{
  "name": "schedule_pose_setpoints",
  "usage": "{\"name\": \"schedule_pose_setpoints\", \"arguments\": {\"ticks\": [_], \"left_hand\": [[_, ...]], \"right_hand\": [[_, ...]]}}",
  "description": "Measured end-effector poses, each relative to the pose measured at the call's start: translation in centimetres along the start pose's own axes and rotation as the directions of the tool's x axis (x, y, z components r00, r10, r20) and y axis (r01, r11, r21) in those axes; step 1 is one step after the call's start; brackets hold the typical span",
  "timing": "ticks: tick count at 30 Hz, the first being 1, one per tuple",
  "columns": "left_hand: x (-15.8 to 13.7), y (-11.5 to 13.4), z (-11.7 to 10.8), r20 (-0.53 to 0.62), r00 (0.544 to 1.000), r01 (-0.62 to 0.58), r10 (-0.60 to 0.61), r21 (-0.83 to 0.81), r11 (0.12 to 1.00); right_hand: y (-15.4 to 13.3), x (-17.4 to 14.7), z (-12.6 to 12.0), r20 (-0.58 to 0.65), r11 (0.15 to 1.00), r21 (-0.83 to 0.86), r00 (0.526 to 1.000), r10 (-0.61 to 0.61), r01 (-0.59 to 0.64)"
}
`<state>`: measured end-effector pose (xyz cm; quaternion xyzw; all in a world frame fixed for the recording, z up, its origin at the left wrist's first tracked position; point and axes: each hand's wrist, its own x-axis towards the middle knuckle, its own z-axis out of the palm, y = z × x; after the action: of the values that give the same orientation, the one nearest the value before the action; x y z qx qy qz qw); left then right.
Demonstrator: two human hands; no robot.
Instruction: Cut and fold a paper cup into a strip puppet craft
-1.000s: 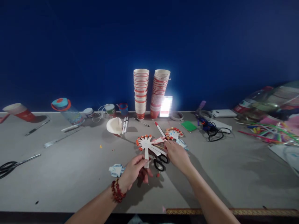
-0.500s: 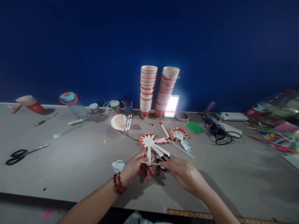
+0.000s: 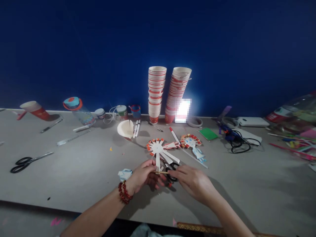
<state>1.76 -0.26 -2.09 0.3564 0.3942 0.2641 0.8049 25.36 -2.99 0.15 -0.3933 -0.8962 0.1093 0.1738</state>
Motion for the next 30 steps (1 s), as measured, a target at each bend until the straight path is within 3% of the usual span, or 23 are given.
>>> {"name": "schedule_pose_setpoints", "arguments": {"ticks": [5,15,22,30], "left_hand": [[-0.1,0.4,-0.1,0.031,0.999,0.033,-0.033,-0.01,0.999],[0.4,0.4,0.4,-0.023,0.999,-0.028,0.029,0.048,0.998],[0.5,0.2,0.2,-0.006,1.0,-0.02,0.021,0.029,0.999],[0.4,0.2,0.0,0.021,1.0,-0.006,0.005,0.035,0.999]], "right_hand": [[0.6,-0.1,0.4,-0.027,0.999,0.001,0.999,-0.039,0.039],[-3.1,2.5,3.7,-0.274,0.992,-0.122,0.96,-0.066,0.033],[-2.9,2.6,4.9,-0.313,1.0,0.002,0.95,-0.004,0.005],[-2.5,2.6,4.2,-0.282,0.996,-0.015,0.955,-0.093,0.092]]}}
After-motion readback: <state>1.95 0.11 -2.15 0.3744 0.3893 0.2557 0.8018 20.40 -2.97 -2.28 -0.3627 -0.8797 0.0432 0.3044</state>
